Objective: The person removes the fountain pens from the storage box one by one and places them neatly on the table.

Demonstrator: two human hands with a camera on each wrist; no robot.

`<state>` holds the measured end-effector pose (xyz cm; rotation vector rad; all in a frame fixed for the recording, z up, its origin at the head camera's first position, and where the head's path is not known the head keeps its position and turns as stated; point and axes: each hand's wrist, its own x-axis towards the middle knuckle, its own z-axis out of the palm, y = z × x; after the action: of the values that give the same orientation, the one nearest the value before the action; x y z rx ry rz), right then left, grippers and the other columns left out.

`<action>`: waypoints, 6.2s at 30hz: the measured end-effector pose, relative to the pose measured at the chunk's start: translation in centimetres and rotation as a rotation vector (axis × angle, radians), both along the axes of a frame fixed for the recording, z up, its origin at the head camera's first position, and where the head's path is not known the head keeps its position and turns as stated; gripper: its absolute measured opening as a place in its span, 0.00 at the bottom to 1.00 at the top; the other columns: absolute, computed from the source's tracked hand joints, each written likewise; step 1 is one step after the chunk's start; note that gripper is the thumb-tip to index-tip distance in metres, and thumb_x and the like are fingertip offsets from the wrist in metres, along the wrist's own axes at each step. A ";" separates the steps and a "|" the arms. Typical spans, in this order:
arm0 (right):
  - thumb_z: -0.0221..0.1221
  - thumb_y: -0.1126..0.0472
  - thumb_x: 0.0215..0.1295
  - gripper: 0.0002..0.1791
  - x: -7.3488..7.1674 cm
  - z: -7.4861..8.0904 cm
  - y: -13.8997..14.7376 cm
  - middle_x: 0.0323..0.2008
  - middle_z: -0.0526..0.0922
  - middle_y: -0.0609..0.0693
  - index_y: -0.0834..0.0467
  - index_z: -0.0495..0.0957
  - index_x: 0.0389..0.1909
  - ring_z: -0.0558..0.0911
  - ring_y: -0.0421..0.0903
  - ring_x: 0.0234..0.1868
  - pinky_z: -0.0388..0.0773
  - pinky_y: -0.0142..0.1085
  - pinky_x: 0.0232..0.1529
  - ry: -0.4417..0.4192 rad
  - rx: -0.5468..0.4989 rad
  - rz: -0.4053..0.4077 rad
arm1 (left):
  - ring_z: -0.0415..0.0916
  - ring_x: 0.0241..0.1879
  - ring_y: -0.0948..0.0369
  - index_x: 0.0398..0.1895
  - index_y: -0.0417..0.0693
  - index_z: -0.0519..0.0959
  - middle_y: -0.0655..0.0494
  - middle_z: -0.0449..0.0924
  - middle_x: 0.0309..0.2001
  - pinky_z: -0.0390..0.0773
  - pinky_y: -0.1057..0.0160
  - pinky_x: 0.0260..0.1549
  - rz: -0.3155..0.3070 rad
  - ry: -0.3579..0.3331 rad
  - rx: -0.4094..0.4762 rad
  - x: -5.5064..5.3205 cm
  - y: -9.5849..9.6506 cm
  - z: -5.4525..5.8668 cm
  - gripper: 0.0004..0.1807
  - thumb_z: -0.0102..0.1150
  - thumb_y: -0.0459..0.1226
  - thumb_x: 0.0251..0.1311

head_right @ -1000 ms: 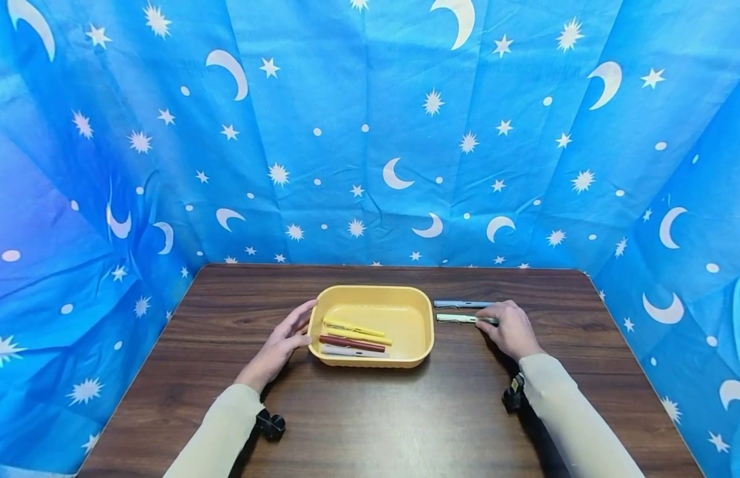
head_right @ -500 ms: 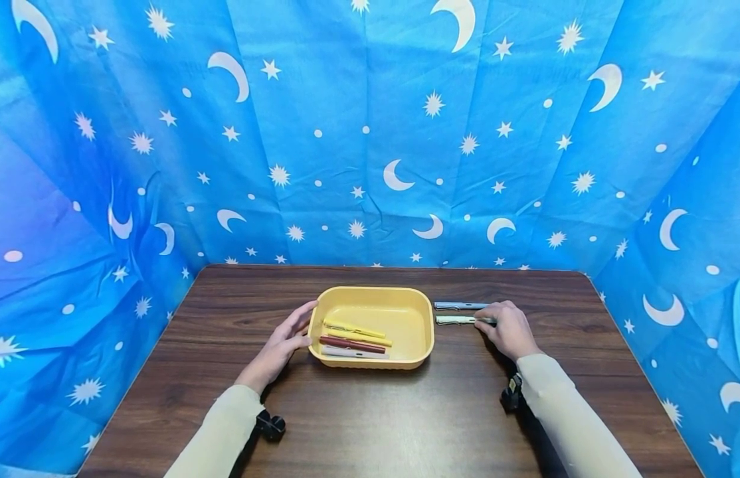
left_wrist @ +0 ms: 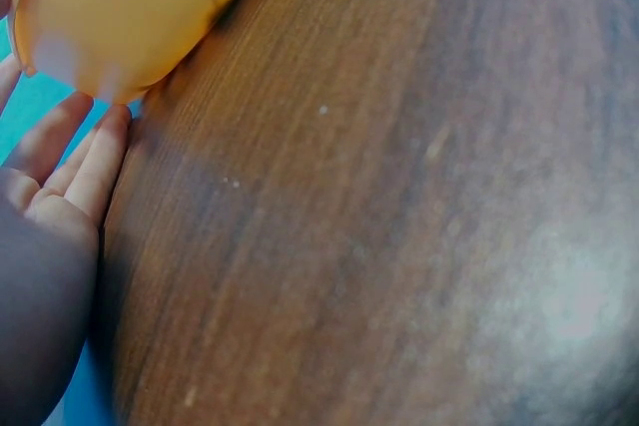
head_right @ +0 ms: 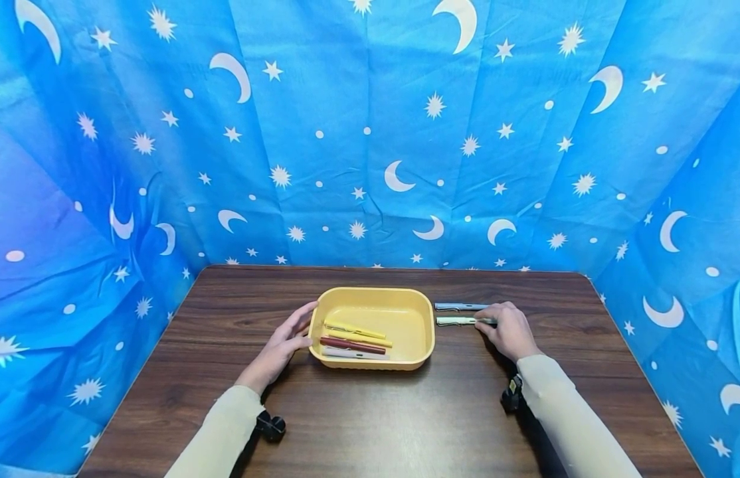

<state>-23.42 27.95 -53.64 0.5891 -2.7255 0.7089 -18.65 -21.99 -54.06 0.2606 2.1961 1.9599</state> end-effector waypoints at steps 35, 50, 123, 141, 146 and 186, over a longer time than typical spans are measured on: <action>0.63 0.57 0.75 0.21 0.0 5.4 0.2 0.57 0.85 0.65 0.64 0.82 0.62 0.80 0.65 0.60 0.80 0.63 0.55 -0.007 -0.205 -0.070 | 0.58 0.80 0.47 0.83 0.60 0.60 0.49 0.56 0.83 0.71 0.65 0.68 -0.046 0.035 0.026 -0.3 -0.2 -0.3 0.40 0.56 0.29 0.70; 0.64 0.48 0.74 0.26 0.7 10.0 -6.4 0.63 0.83 0.56 0.56 0.79 0.67 0.79 0.58 0.66 0.80 0.59 0.60 -0.106 -0.297 0.013 | 0.57 0.80 0.46 0.84 0.59 0.59 0.48 0.56 0.83 0.71 0.72 0.64 -0.036 0.068 0.010 -0.2 -0.1 -0.3 0.40 0.55 0.28 0.70; 0.71 0.70 0.63 0.09 -2.0 5.4 -21.7 0.39 0.90 0.49 0.57 0.89 0.42 0.87 0.44 0.42 0.86 0.39 0.48 -0.443 0.139 0.367 | 0.60 0.79 0.46 0.82 0.60 0.61 0.46 0.60 0.81 0.71 0.71 0.64 -0.022 0.052 0.024 -0.4 -0.2 -0.7 0.40 0.57 0.29 0.68; 0.72 0.65 0.64 0.06 -1.5 4.8 -22.3 0.37 0.89 0.43 0.50 0.90 0.38 0.85 0.40 0.40 0.85 0.38 0.46 -0.379 0.225 0.309 | 0.59 0.79 0.46 0.83 0.61 0.61 0.47 0.59 0.81 0.70 0.72 0.64 -0.031 0.050 0.029 -0.2 -0.4 -0.7 0.40 0.58 0.31 0.68; 0.71 0.66 0.65 0.06 -1.5 4.8 -22.2 0.39 0.91 0.45 0.52 0.90 0.39 0.87 0.41 0.43 0.86 0.39 0.48 -0.373 0.221 0.320 | 0.60 0.79 0.47 0.83 0.62 0.61 0.48 0.60 0.81 0.71 0.72 0.64 -0.031 0.050 0.033 -0.2 -0.3 -0.7 0.40 0.57 0.30 0.69; 0.71 0.63 0.65 0.09 -0.6 6.0 -15.8 0.44 0.92 0.48 0.57 0.92 0.45 0.89 0.48 0.50 0.85 0.47 0.54 -0.130 -0.204 0.408 | 0.60 0.79 0.49 0.82 0.62 0.61 0.48 0.60 0.81 0.70 0.71 0.65 -0.027 0.049 0.018 -0.2 -0.4 -0.7 0.40 0.57 0.29 0.68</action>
<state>-24.02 12.12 -47.63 1.0979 -2.6233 1.1403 -18.90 -22.38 -54.80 0.3419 2.1939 1.9800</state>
